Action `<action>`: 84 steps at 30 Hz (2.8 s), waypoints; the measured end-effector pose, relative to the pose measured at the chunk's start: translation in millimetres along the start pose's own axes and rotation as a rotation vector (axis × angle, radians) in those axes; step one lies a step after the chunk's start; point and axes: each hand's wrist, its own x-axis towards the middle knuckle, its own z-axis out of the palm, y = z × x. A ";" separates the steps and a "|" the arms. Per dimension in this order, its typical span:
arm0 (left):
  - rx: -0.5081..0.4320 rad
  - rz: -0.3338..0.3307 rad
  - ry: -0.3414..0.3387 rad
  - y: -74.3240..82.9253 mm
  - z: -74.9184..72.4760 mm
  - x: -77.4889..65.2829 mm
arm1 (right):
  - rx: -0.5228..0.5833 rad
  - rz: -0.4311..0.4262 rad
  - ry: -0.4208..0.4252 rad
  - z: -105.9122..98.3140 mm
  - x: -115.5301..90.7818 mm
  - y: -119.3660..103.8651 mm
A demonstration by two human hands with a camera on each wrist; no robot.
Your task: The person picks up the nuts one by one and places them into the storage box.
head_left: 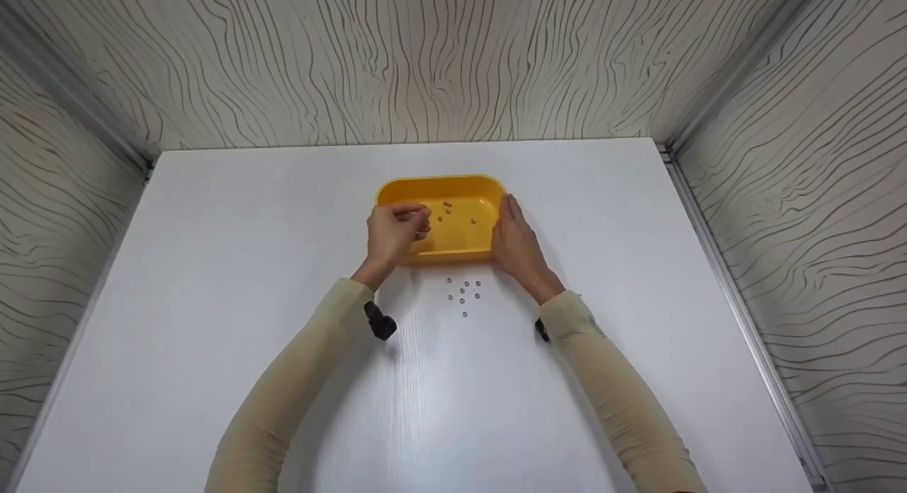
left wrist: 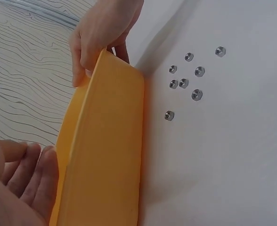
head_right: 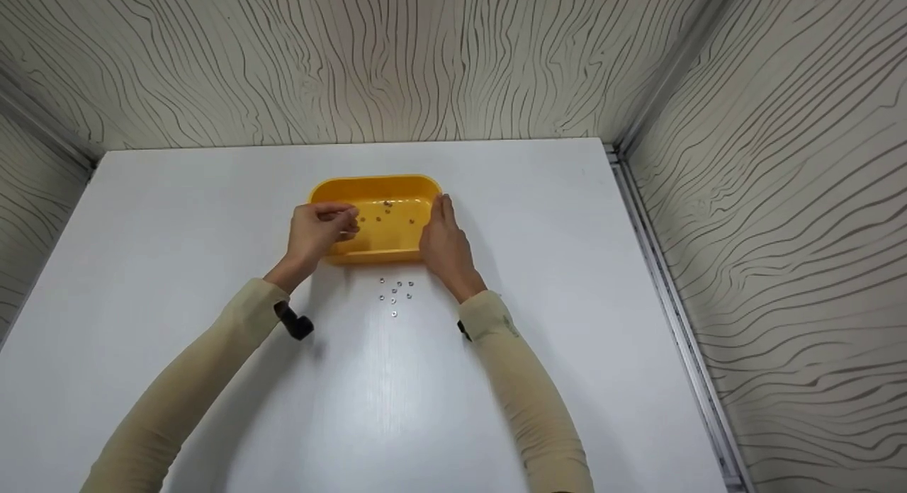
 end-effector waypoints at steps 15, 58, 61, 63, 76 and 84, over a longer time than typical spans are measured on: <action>0.517 0.424 -0.110 -0.4 5.4 -33.7 | -0.010 -0.025 0.016 -0.4 0.6 0.3; 1.467 1.120 -0.424 -61.2 11.2 -54.8 | -0.001 -0.006 0.002 -1.1 0.0 1.3; 1.514 1.132 -0.429 -61.6 11.2 -53.5 | 0.007 -0.004 0.006 -1.1 0.0 1.2; 1.547 1.145 -0.426 -61.3 10.5 -53.9 | 0.015 0.001 0.004 -0.9 -0.2 0.9; 1.626 1.310 -0.383 -62.9 9.6 -54.8 | 0.006 -0.012 0.014 -0.6 -0.9 -0.1; 1.655 1.377 -0.380 -62.5 8.9 -52.4 | -0.007 0.025 -0.013 -0.5 0.0 -1.3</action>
